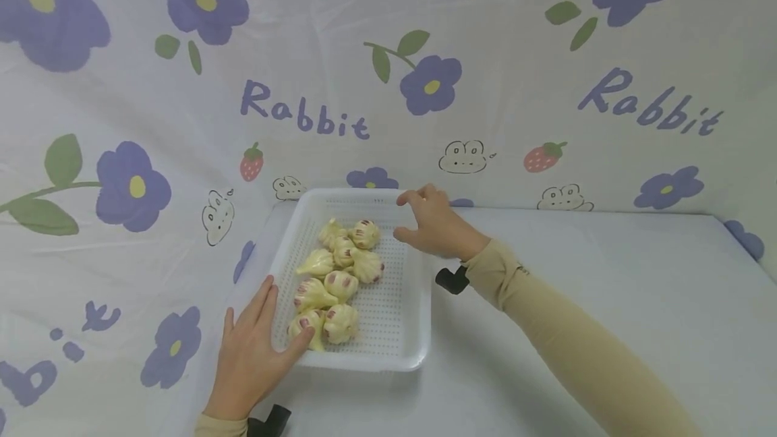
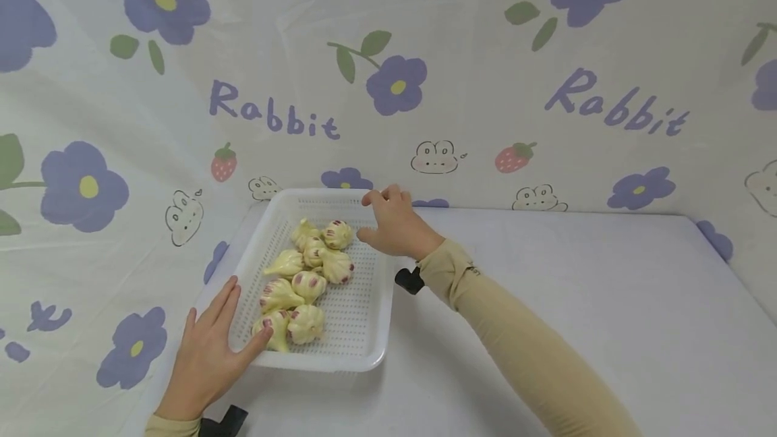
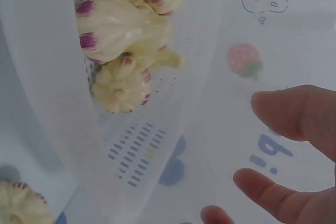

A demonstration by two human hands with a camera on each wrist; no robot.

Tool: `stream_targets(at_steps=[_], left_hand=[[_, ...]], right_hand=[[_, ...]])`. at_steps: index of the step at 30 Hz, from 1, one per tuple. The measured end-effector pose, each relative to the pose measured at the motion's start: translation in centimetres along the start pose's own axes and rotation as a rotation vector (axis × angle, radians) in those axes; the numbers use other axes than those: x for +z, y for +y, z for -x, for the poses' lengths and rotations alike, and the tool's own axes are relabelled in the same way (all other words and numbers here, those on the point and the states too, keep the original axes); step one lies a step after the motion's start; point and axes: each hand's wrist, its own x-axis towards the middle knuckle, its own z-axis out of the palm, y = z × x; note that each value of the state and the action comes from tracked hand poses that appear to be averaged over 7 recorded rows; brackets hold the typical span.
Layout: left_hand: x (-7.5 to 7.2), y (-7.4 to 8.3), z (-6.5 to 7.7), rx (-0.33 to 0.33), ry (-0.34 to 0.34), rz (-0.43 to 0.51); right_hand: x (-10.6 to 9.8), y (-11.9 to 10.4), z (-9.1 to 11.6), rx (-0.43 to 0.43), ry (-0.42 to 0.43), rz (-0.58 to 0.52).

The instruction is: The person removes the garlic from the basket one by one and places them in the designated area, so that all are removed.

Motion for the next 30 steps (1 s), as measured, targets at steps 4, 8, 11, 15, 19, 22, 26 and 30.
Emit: stream_targets(at_steps=[4,8,11,15,19,22,26,30], left_hand=[[0.1,-0.2,0.0,-0.001,0.0,0.001],[0.3,-0.2,0.0,-0.001,0.001,0.004],[0.3,-0.2,0.1,-0.003,0.002,0.001],[0.2,-0.2,0.0,-0.002,0.005,0.0],[0.2,-0.2,0.0,0.001,0.007,-0.001],[0.2,-0.3,0.1,0.004,0.013,0.0],[0.3,-0.3,0.1,0.009,0.019,0.002],[0.4,-0.4,0.1,0.013,0.023,0.002]], right_hand=[[0.5,-0.4,-0.2,0.004,-0.019,-0.004],[0.8,-1.2,-0.4,0.012,-0.039,0.0],[1.1,-1.9,-0.5,0.003,-0.071,0.013],[1.4,-2.6,-0.7,-0.007,-0.106,0.036],[1.8,-3.2,-1.2,0.01,-0.138,0.038],[2.5,-3.5,-1.5,0.022,-0.169,0.039],[3.3,-3.6,-1.9,0.034,-0.197,0.056],[3.9,-3.8,-2.4,0.035,-0.212,0.062]])
